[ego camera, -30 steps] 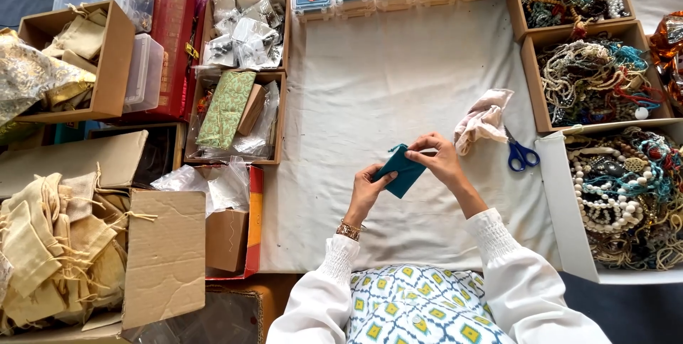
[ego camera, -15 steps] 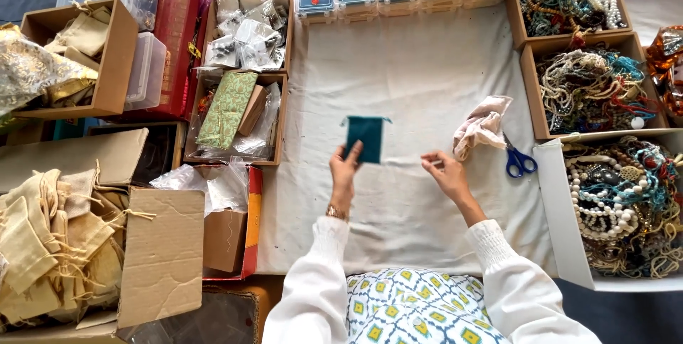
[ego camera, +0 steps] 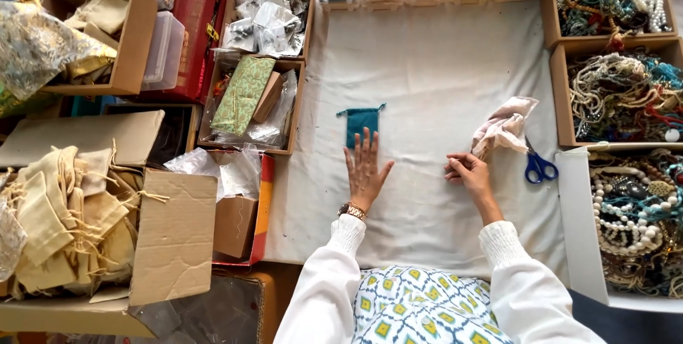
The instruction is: Cleaning a blue and gold necklace with a cloth and packing jewelry components into boxes and pouches.
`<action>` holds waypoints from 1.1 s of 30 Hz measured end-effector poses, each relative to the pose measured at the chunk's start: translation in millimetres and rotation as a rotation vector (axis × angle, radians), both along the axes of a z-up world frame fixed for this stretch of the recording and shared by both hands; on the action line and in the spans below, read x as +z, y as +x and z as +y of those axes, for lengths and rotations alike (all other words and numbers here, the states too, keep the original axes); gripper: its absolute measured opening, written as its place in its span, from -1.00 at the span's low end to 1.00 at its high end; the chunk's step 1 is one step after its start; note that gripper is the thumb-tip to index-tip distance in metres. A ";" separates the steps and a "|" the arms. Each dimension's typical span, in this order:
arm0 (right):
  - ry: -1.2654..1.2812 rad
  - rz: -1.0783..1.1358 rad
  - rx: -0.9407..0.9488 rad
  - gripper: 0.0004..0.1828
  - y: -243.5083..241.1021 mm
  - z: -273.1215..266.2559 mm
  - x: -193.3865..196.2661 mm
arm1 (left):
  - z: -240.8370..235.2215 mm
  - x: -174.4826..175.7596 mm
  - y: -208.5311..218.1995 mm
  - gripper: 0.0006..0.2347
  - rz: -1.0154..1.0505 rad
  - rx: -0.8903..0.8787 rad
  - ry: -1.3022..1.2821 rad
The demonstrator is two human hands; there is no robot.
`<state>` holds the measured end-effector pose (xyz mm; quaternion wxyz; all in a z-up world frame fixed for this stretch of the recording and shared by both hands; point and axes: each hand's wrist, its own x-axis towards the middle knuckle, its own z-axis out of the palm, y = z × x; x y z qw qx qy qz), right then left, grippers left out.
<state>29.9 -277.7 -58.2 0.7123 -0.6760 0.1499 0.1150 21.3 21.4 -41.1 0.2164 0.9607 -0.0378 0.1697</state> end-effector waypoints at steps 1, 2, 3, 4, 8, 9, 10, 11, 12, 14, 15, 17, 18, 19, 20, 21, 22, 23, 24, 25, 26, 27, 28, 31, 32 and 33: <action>0.005 0.001 -0.003 -0.76 0.9 -0.9 -2.8 | -1.9 -0.9 1.7 -0.22 -0.025 -0.058 0.040; 0.001 0.000 0.005 -0.76 0.6 -0.1 1.3 | -3.3 -7.2 2.9 -0.22 -0.026 -0.050 0.036; -0.004 -0.007 -0.002 -0.76 -0.4 1.4 5.0 | -4.0 -13.7 3.0 -0.22 0.026 -0.091 0.072; -0.009 -0.013 -0.009 -0.76 -1.6 2.9 8.6 | -4.7 -20.2 2.9 -0.22 0.077 -0.133 0.107; -0.035 -0.029 0.007 -0.76 -2.3 4.7 11.3 | -3.4 -21.8 0.1 -0.24 0.086 -0.089 0.179; -0.032 -0.035 0.000 -0.77 -1.4 3.3 10.0 | -3.3 -20.4 -1.1 -0.24 0.065 -0.117 0.156; -0.030 -0.042 -0.008 -0.77 -0.5 2.1 8.6 | -2.8 -19.2 -2.3 -0.23 0.043 -0.145 0.133; -0.035 -0.040 0.007 -0.77 0.3 1.2 11.2 | -3.7 -21.0 -8.3 -0.23 0.045 -0.131 0.127; -0.036 -0.043 0.002 -0.76 1.0 0.6 13.3 | -4.5 -23.1 -14.3 -0.23 0.052 -0.161 0.182; -0.035 -0.033 0.017 -0.76 -1.5 1.3 17.5 | -3.3 -25.2 -35.0 -0.23 0.075 -0.171 0.236; -0.053 -0.058 0.018 -0.76 -2.6 1.6 20.6 | -2.6 -24.5 -47.3 -0.23 0.161 -0.228 0.235; -0.070 -0.076 0.046 -0.76 -2.3 -1.5 19.0 | -0.2 -20.0 -70.3 -0.23 0.259 -0.261 0.227; -0.068 -0.083 0.030 -0.76 -1.1 -4.4 14.2 | 2.0 -16.4 -81.2 -0.24 0.275 -0.307 0.179; -0.068 -0.087 0.026 -0.76 1.3 -6.6 9.3 | 3.2 -12.9 -94.8 -0.26 0.292 -0.341 0.126; -0.068 -0.075 0.065 -0.76 -3.9 -13.5 11.1 | 3.0 -5.9 -106.9 -0.26 0.307 -0.304 0.116; -0.087 -0.090 0.056 -0.76 -3.8 -15.1 10.3 | 6.1 0.4 -119.8 -0.38 0.235 -0.296 0.108; -0.104 -0.107 0.047 -0.77 -3.7 -16.0 10.5 | 9.3 7.9 -133.4 -0.49 0.163 -0.287 0.105; -0.079 -0.109 0.117 -0.77 0.1 -17.7 7.0 | 20.9 12.7 -139.6 -0.49 0.172 -0.214 0.120; -0.069 -0.134 0.106 -0.77 6.2 -18.2 3.1 | 33.7 17.8 -146.2 -0.66 0.305 -0.167 -0.025; -0.079 -0.136 0.095 -0.77 2.2 -29.8 2.7 | 36.1 23.0 -163.7 -0.80 0.446 -0.123 -0.202; -0.073 -0.114 0.164 -0.77 2.5 -24.1 8.3 | 50.6 29.3 -177.4 -0.80 0.463 -0.053 -0.218; -0.094 -0.151 0.151 -0.80 2.4 -22.4 11.8 | 63.1 33.9 -188.8 -0.85 0.270 0.037 -0.207; -0.114 -0.190 0.139 -0.81 4.3 -22.7 15.0 | 73.5 38.5 -200.2 -0.77 0.078 0.125 -0.182; -0.074 -0.193 0.177 -0.89 10.8 -44.0 -10.7 | 117.7 82.4 -250.6 -0.87 -0.266 0.456 -0.237; -0.068 -0.186 0.195 -0.89 12.1 -40.5 -13.6 | 131.9 78.8 -268.7 -0.87 -0.260 0.474 -0.229; -0.082 -0.209 0.189 -0.91 11.9 -39.9 -14.7 | 147.1 75.6 -282.3 -0.82 -0.375 0.668 -0.254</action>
